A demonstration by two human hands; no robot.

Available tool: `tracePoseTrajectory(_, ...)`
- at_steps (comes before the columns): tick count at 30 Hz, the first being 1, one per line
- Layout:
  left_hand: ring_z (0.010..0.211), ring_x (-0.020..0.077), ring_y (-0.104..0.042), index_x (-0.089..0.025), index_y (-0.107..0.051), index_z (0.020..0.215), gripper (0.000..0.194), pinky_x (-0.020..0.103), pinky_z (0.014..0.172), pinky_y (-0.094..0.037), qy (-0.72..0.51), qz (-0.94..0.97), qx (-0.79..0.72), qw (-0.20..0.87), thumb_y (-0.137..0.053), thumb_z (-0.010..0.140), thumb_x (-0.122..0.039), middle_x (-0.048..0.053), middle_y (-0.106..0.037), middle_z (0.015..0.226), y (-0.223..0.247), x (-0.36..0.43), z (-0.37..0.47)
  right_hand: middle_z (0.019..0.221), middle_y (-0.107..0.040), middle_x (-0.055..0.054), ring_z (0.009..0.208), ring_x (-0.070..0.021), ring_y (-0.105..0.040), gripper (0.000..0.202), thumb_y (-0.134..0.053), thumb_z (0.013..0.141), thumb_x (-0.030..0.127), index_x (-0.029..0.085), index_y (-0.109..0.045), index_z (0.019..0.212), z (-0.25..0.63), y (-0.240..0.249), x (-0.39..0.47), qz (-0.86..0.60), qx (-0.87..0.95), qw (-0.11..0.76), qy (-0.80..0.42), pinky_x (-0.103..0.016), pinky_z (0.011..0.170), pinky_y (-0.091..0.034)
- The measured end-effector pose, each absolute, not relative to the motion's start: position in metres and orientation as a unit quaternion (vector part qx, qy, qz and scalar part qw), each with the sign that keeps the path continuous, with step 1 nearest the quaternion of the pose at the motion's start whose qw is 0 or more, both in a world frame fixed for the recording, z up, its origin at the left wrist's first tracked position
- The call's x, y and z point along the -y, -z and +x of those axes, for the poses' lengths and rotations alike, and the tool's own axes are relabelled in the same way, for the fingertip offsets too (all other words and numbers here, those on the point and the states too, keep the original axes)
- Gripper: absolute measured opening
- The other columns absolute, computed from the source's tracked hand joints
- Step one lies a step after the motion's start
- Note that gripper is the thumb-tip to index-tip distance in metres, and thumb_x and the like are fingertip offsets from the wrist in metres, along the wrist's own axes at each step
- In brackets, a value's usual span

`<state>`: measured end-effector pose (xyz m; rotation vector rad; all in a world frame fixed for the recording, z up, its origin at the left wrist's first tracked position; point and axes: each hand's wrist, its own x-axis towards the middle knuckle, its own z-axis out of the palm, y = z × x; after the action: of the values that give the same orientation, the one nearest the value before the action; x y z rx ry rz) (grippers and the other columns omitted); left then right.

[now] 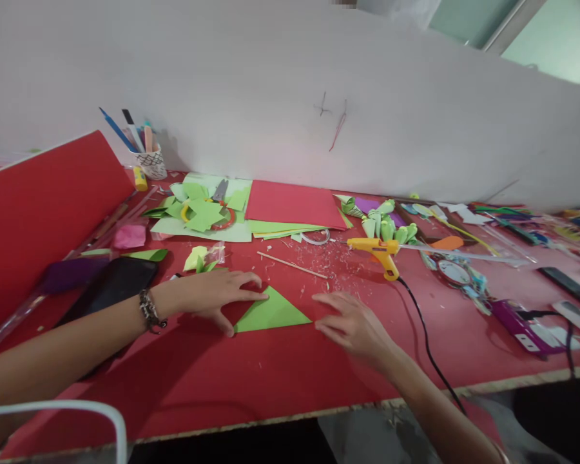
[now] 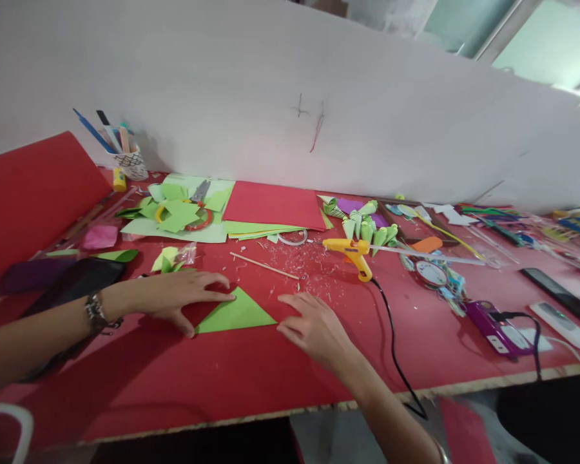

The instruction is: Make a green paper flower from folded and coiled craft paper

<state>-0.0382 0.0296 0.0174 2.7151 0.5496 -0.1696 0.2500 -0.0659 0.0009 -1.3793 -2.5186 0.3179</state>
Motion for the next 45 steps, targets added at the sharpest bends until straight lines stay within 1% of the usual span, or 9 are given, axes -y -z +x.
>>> tracePoseTrajectory(5, 0.103, 0.0239, -0.046, -0.03, -0.034, 0.127, 0.069, 0.032, 0.084, -0.035, 0.055, 0.961, -0.197, 0.185, -0.062, 0.065, -0.043, 0.007, -0.04, 0.126, -0.019, -0.028, -0.036, 0.119, -0.048, -0.005, 0.109, -0.0144, -0.042, 0.043, -0.052, 0.078, 0.039, 0.023, -0.048, 0.117, 0.222, 0.001, 0.045, -0.396, 0.895, 0.114, -0.171, -0.027, 0.091, -0.035)
tracePoseTrajectory(10, 0.102, 0.0238, -0.046, -0.024, -0.041, 0.121, 0.067, 0.033, 0.084, -0.035, 0.009, 0.958, -0.239, 0.157, -0.061, 0.062, -0.051, 0.008, -0.045, 0.118, -0.021, -0.012, -0.03, 0.096, -0.062, -0.004, 0.087, -0.014, -0.052, 0.024, -0.041, 0.086, 0.027, 0.018, -0.059, 0.098, 0.208, 0.007, 0.028, -0.326, 0.94, 0.078, -0.063, -0.027, 0.08, -0.037)
tracePoseTrajectory(15, 0.09, 0.0198, -0.051, -0.022, -0.051, 0.103, 0.037, 0.031, 0.077, -0.036, -0.068, 0.946, -0.308, 0.066, -0.057, 0.072, -0.04, 0.005, -0.055, 0.101, -0.025, 0.007, -0.016, 0.064, -0.059, -0.002, 0.065, -0.013, -0.05, 0.027, -0.036, 0.086, 0.018, 0.016, -0.059, 0.073, 0.201, -0.004, 0.025, -0.312, 0.941, 0.125, 0.042, -0.027, 0.068, -0.034)
tracePoseTrajectory(18, 0.073, 0.0155, -0.053, -0.02, -0.054, 0.086, 0.012, 0.028, 0.066, -0.036, -0.118, 0.939, -0.322, 0.008, -0.047, 0.08, -0.028, 0.001, -0.059, 0.081, -0.034, 0.015, -0.006, 0.063, -0.059, -0.001, 0.06, -0.0117, -0.049, 0.021, -0.039, 0.085, 0.024, 0.017, -0.057, 0.076, 0.194, -0.018, 0.024, -0.356, 0.915, 0.191, -0.003, -0.024, 0.061, -0.033)
tracePoseTrajectory(21, 0.055, 0.0129, -0.049, -0.017, -0.051, 0.065, 0.019, 0.027, 0.058, -0.032, -0.179, 0.92, -0.339, -0.081, -0.042, 0.081, -0.021, -0.001, -0.055, 0.058, -0.042, 0.019, 0.002, 0.065, -0.059, 0.001, 0.058, -0.0101, -0.049, 0.02, -0.04, 0.086, 0.027, 0.018, -0.056, 0.08, 0.184, -0.028, 0.022, -0.388, 0.888, 0.229, -0.09, -0.021, 0.057, -0.032)
tracePoseTrajectory(25, 0.045, 0.0104, -0.044, -0.017, -0.048, 0.056, 0.023, 0.027, 0.056, -0.029, -0.235, 0.9, -0.322, -0.177, -0.04, 0.078, -0.014, -0.004, -0.05, 0.047, -0.045, 0.019, 0.002, 0.063, -0.056, 0.002, 0.058, -0.0085, -0.049, 0.02, -0.04, 0.085, 0.027, 0.018, -0.055, 0.076, 0.176, -0.03, 0.02, -0.395, 0.863, 0.264, -0.173, -0.019, 0.056, -0.032)
tracePoseTrajectory(38, 0.053, 0.014, -0.05, -0.018, -0.052, 0.058, 0.025, 0.029, 0.06, -0.031, -0.177, 0.833, -0.473, -0.227, -0.039, 0.079, -0.021, 0.0, -0.056, 0.053, -0.036, -0.012, -0.073, 0.059, -0.052, 0.002, 0.051, -0.0077, -0.044, 0.022, -0.044, 0.082, 0.031, 0.017, -0.055, 0.069, 0.191, -0.023, 0.003, -0.446, 0.763, 0.352, -0.31, -0.018, 0.047, -0.033)
tracePoseTrajectory(43, 0.078, 0.0181, -0.056, -0.017, -0.052, 0.103, 0.029, 0.027, 0.066, -0.037, -0.192, 0.863, -0.462, -0.068, -0.037, 0.085, -0.033, 0.005, -0.063, 0.089, -0.044, -0.001, -0.053, 0.059, -0.053, 0.002, 0.05, -0.008, -0.045, 0.024, -0.044, 0.082, 0.034, 0.018, -0.057, 0.07, 0.187, -0.019, 0.004, -0.423, 0.784, 0.3, -0.34, -0.019, 0.05, -0.035)
tracePoseTrajectory(45, 0.069, 0.0172, -0.057, -0.021, -0.056, 0.097, 0.026, 0.026, 0.06, -0.035, -0.133, 0.902, -0.41, -0.001, -0.04, 0.084, -0.037, 0.002, -0.064, 0.079, -0.043, 0.004, -0.039, 0.059, -0.055, 0.002, 0.05, -0.0083, -0.047, 0.025, -0.042, 0.083, 0.035, 0.018, -0.058, 0.073, 0.186, -0.019, 0.005, -0.415, 0.796, 0.286, -0.336, -0.02, 0.052, -0.036)
